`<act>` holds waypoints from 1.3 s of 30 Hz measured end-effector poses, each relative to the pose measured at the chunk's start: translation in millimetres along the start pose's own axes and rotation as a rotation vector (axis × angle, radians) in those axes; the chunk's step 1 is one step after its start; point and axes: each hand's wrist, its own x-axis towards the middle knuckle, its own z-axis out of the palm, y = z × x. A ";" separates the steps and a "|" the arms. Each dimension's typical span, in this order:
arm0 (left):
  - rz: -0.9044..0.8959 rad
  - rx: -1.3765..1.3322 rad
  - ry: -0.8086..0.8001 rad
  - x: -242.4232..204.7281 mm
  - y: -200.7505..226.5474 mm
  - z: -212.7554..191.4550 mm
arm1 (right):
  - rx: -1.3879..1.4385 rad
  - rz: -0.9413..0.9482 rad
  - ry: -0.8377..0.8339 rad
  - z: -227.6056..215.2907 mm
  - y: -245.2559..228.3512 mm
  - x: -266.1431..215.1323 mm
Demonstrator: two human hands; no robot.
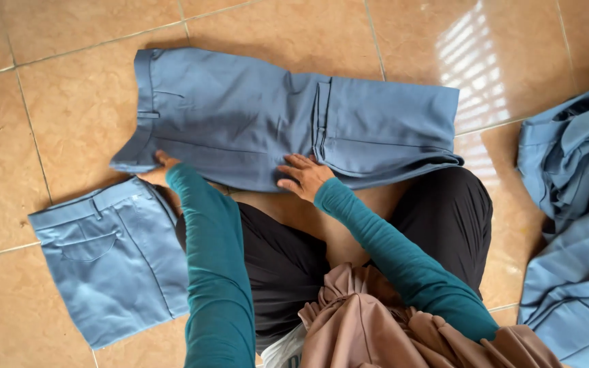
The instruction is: Folding multiple pairs of blue pants on a tiled floor.
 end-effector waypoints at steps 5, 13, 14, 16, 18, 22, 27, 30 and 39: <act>0.183 0.342 -0.080 -184.4 150.6 -129.2 | -0.415 0.083 0.175 -22.6 8.0 6.6; 1.103 0.808 -1.087 -304.7 82.7 -56.7 | -0.413 0.406 -0.011 -17.1 72.5 -20.0; 1.083 0.894 -1.083 -310.9 97.2 -70.1 | -0.392 0.371 0.000 -11.6 86.6 -22.5; 1.073 0.979 -1.079 -314.4 117.2 -85.1 | -0.373 0.344 0.018 -1.5 119.6 -23.2; 1.151 1.041 -1.014 -308.0 121.3 -93.7 | -0.185 0.311 0.157 11.0 152.7 -25.4; 1.140 1.097 -0.989 -281.2 128.9 -95.2 | -0.007 0.530 0.283 -31.6 190.9 -25.1; 1.057 1.061 -0.804 -211.3 132.7 -83.7 | 0.044 0.684 0.464 -98.0 263.1 -45.5; 0.939 1.212 -0.723 -172.1 157.4 -101.3 | 0.098 0.881 0.525 -144.9 265.7 -60.8; 0.644 1.300 -0.653 -135.7 162.9 -98.8 | 0.394 1.516 0.845 -200.2 343.5 -154.7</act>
